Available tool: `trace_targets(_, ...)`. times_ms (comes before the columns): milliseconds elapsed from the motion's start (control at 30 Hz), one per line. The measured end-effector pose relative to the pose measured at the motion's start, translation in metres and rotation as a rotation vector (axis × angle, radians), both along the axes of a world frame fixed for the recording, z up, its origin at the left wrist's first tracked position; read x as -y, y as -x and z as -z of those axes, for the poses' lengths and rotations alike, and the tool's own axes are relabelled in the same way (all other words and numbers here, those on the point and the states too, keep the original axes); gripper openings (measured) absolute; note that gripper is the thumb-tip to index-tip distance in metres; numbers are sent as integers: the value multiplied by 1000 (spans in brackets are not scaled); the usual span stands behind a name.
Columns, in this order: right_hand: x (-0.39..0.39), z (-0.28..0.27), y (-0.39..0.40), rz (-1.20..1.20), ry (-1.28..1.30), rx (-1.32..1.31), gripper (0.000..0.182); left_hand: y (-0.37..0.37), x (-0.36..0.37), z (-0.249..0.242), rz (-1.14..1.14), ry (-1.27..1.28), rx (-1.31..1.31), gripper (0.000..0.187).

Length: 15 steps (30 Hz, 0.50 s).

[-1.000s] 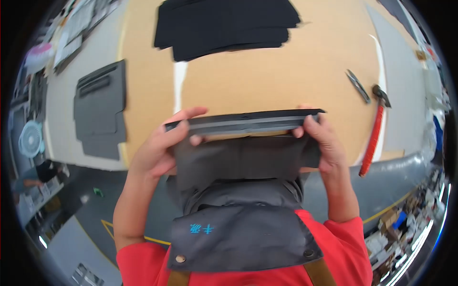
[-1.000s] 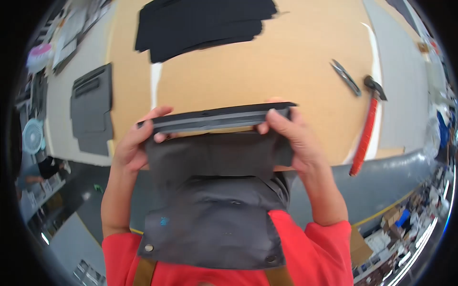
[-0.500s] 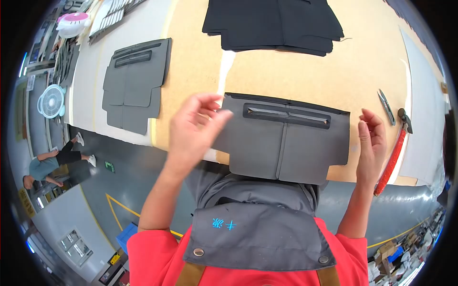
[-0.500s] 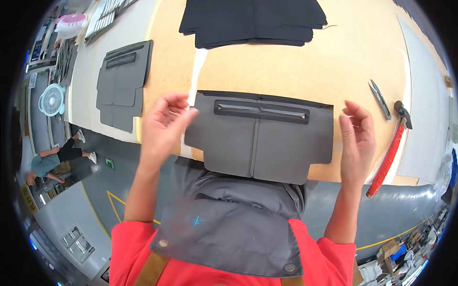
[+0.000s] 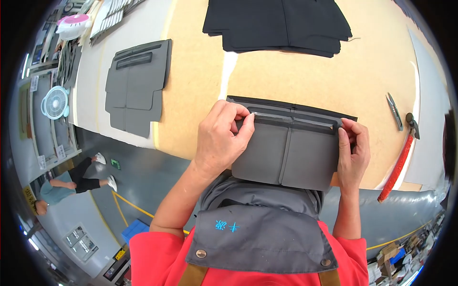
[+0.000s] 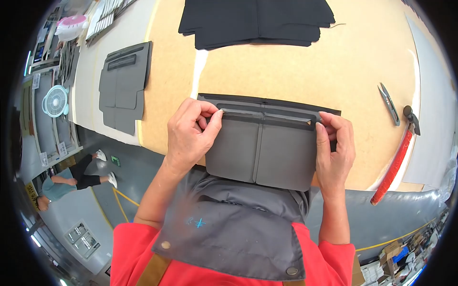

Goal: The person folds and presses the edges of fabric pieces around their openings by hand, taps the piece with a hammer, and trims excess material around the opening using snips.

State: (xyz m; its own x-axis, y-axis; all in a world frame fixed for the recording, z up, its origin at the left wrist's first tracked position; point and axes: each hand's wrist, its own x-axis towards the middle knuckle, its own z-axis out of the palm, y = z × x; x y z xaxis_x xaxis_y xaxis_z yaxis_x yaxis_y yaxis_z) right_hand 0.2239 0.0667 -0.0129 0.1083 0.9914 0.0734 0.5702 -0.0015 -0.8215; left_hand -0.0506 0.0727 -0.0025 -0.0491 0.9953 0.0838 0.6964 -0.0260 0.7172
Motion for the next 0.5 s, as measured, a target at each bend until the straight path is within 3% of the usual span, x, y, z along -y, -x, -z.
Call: trace_targets(500,0,3,-3,-4,-23,16,17,5,-11,-9,-110,306,122,7)
